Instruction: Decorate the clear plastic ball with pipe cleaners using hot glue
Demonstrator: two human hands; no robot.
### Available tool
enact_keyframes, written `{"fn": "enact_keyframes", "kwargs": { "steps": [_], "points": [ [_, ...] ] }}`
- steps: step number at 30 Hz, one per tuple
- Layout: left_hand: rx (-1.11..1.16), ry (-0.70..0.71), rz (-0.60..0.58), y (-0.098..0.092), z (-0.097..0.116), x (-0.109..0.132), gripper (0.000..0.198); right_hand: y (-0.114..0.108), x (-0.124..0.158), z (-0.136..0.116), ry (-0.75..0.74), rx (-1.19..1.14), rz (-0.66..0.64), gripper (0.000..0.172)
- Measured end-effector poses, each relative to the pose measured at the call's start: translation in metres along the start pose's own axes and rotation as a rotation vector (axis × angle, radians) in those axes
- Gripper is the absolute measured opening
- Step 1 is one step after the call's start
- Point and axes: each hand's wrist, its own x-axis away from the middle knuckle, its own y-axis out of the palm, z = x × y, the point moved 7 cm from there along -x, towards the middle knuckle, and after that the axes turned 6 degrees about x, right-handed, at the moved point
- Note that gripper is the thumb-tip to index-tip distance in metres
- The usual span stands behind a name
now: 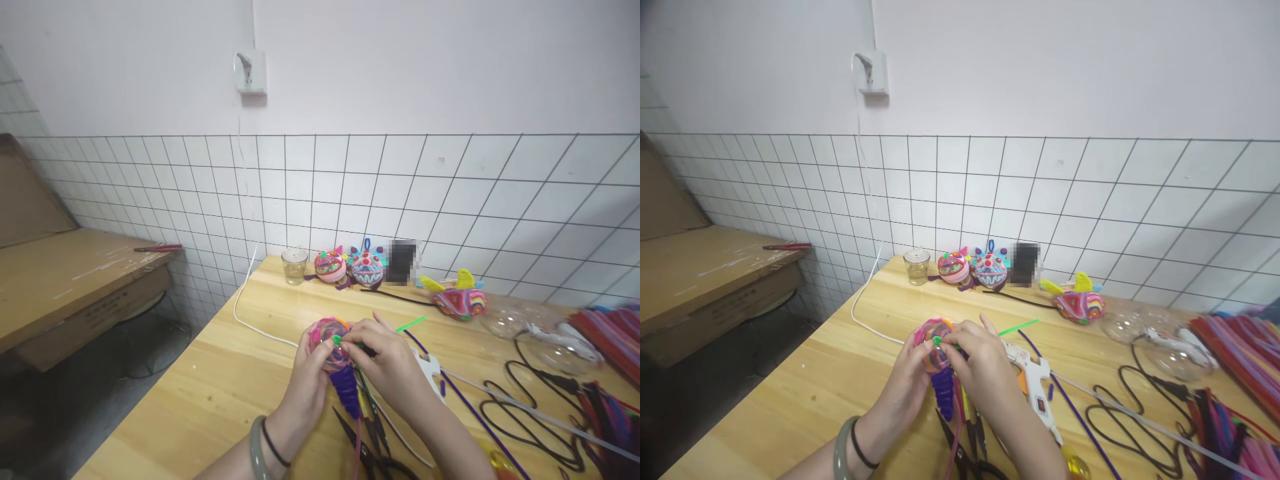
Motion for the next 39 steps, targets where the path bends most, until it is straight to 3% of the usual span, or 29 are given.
{"fn": "enact_keyframes", "kwargs": {
  "steps": [26,39],
  "points": [
    [-0.125,-0.164,-0.033,0.003,0.007,-0.004,0.03,-0.005,-0.002,0.01,-0.074,0.012,-0.054,0.013],
    [-0.2,-0.137,0.04,-0.004,0.006,-0.006,0.033,0.0,-0.001,0.011,-0.065,0.038,-0.118,0.012]
  ]
}}
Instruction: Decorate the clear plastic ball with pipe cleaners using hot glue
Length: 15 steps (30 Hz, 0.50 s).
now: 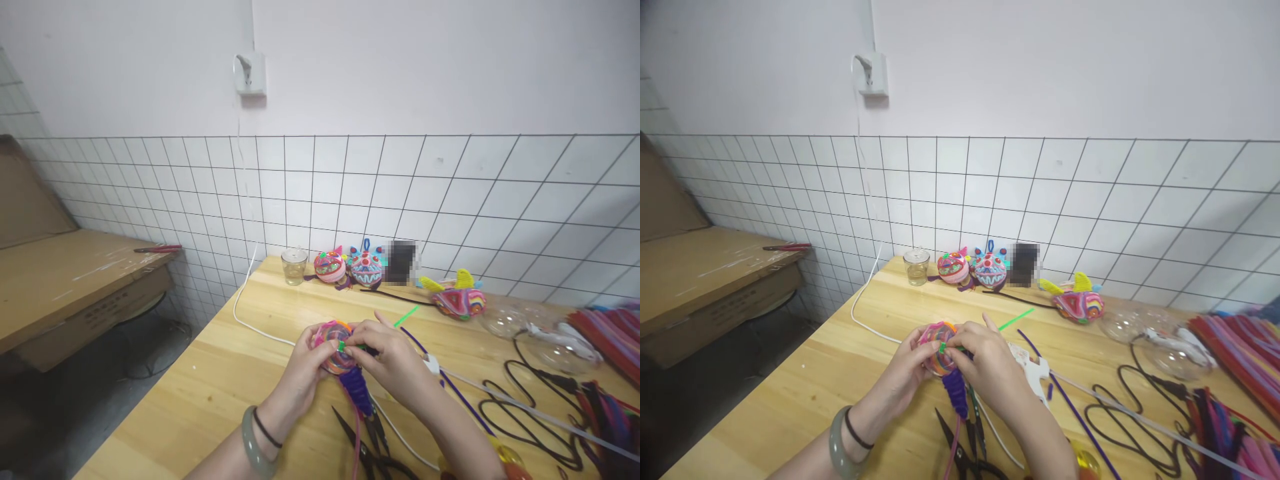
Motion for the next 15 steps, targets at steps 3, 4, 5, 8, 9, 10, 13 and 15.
{"fn": "enact_keyframes", "kwargs": {
  "steps": [3,4,5,8,9,10,13,15],
  "points": [
    [0.004,0.022,-0.003,-0.0003,-0.0003,-0.0004,0.033,0.001,0.0001,0.0014,0.018,0.002,-0.028,0.012],
    [0.006,0.031,-0.002,-0.0005,-0.0004,-0.0007,0.033,0.0013,0.0001,0.0016,0.021,0.002,-0.034,0.012],
    [0.008,0.041,-0.001,-0.0007,-0.0004,-0.0008,0.034,0.0017,0.0002,0.0017,0.024,0.002,-0.038,0.012],
    [0.012,0.067,0.001,-0.001,-0.0007,-0.001,0.035,0.0015,0.0004,0.0022,0.036,0.017,-0.016,0.012],
    [0.015,0.071,0.002,-0.001,-0.0011,-0.0009,0.035,0.0009,0.0006,0.0022,0.036,0.027,0.001,0.012],
    [0.017,0.074,0.005,-0.0011,-0.0014,-0.0007,0.035,0.0002,0.0007,0.002,0.034,0.04,0.02,0.011],
    [0.019,0.078,0.013,-0.001,-0.0016,-0.0002,0.037,-0.002,0.0012,0.0002,0.003,0.083,0.058,0.011],
    [0.006,0.078,0.021,-0.001,-0.0013,-0.0001,0.04,-0.0037,0.0013,-0.0013,-0.024,0.107,0.067,0.009]
  ]
}}
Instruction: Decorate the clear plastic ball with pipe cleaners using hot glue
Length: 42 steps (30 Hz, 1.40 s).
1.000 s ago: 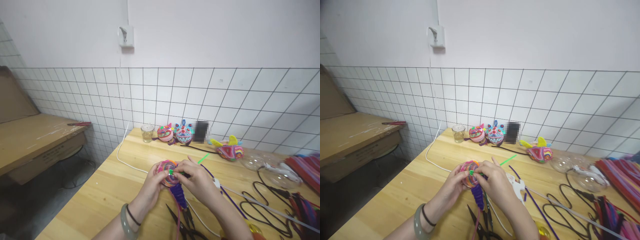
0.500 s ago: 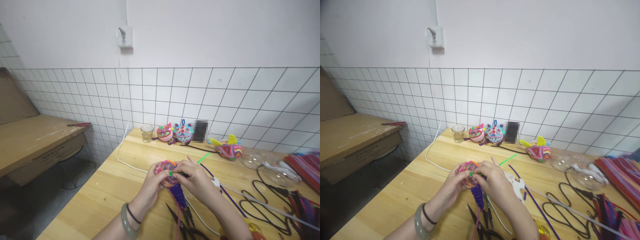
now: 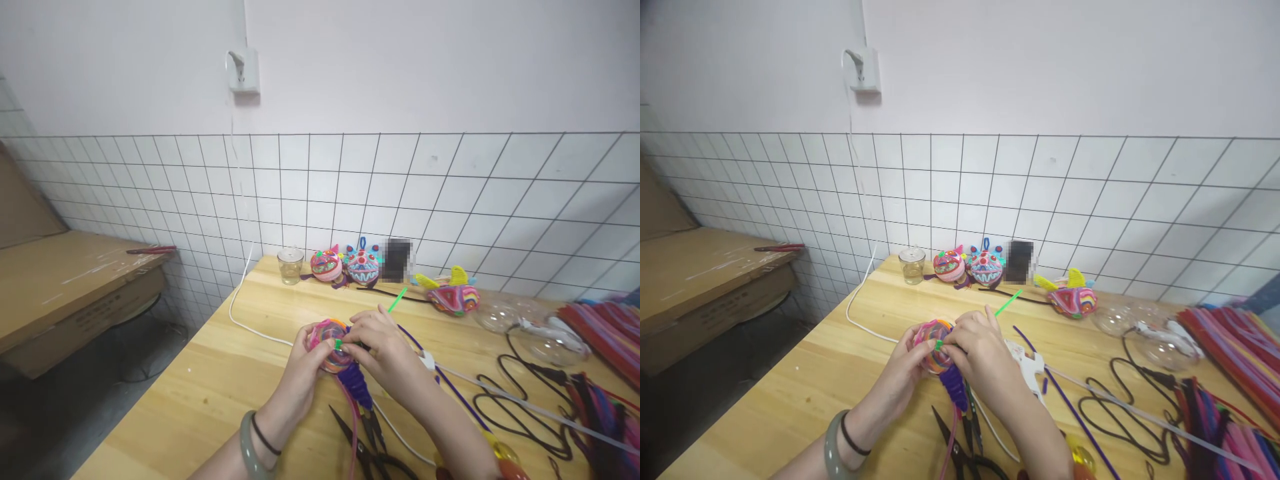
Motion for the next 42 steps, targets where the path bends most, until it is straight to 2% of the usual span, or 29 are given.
{"fn": "enact_keyframes", "kwargs": {
  "steps": [10,16,23,32,42],
  "points": [
    [-0.152,0.052,-0.015,0.0,0.004,0.0,0.044,-0.008,0.0,-0.005,-0.065,0.076,-0.04,0.003],
    [-0.243,0.145,0.01,-0.003,0.008,-0.002,0.045,-0.009,-0.001,-0.006,-0.009,0.095,-0.004,0.004],
    [-0.169,0.166,0.068,-0.009,0.007,-0.003,0.046,-0.005,-0.001,-0.015,0.031,0.154,0.051,0.004],
    [-0.124,0.207,0.096,-0.013,0.007,-0.001,0.042,-0.001,0.002,-0.024,0.042,0.122,0.174,0.014],
    [-0.114,0.238,0.088,-0.012,0.009,0.0,0.04,0.002,0.002,-0.012,0.143,0.083,0.104,0.007]
  ]
}}
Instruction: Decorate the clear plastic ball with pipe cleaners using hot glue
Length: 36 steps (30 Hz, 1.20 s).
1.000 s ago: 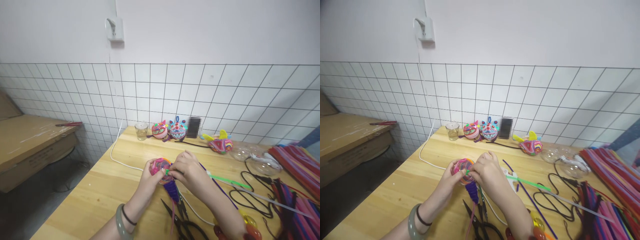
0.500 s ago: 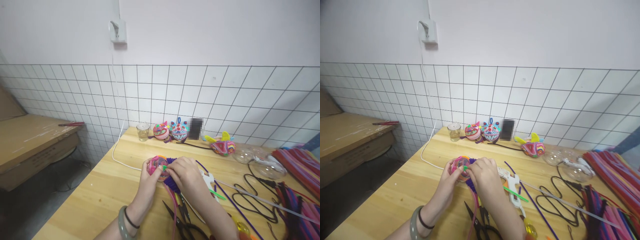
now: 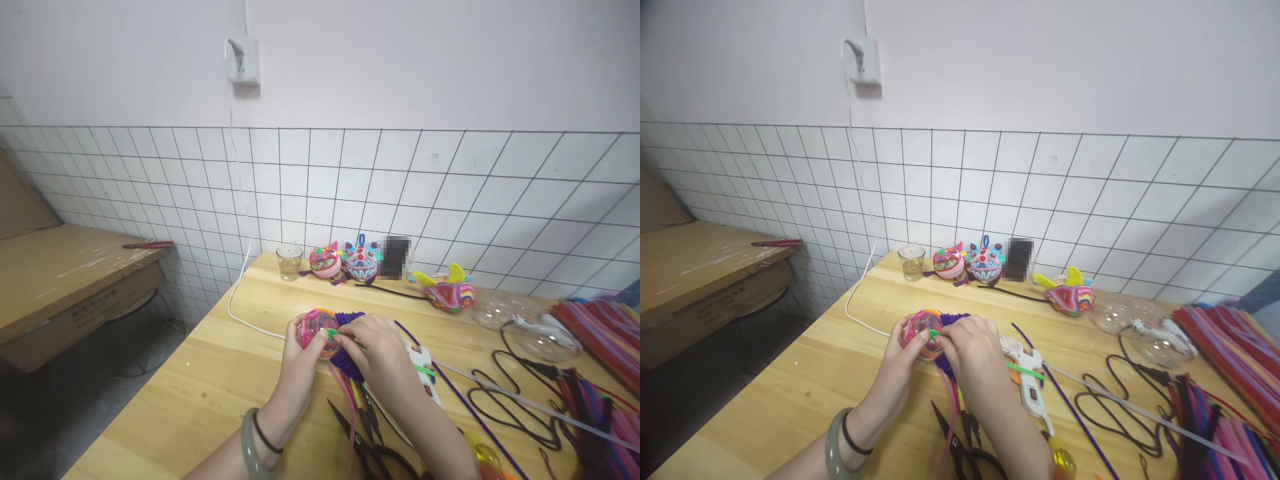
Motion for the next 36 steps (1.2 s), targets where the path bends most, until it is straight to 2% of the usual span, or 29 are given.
{"fn": "enact_keyframes", "kwargs": {
  "steps": [7,13,24,30,36],
  "points": [
    [0.002,0.001,0.045,-0.001,0.0,-0.001,0.042,0.0,0.0,-0.001,-0.036,0.024,0.005,0.016],
    [0.015,-0.021,0.086,-0.003,-0.001,-0.001,0.042,0.0,0.001,-0.005,-0.087,0.066,0.022,0.016],
    [-0.038,0.02,0.101,-0.002,0.004,0.002,0.04,0.002,0.005,-0.011,-0.049,0.056,0.085,0.016],
    [-0.056,0.049,0.089,-0.001,0.005,0.004,0.039,0.001,0.004,-0.014,-0.021,0.09,0.129,0.023],
    [-0.054,0.059,0.103,-0.002,0.004,0.006,0.039,0.003,0.005,-0.016,-0.001,0.09,0.137,0.024]
  ]
}}
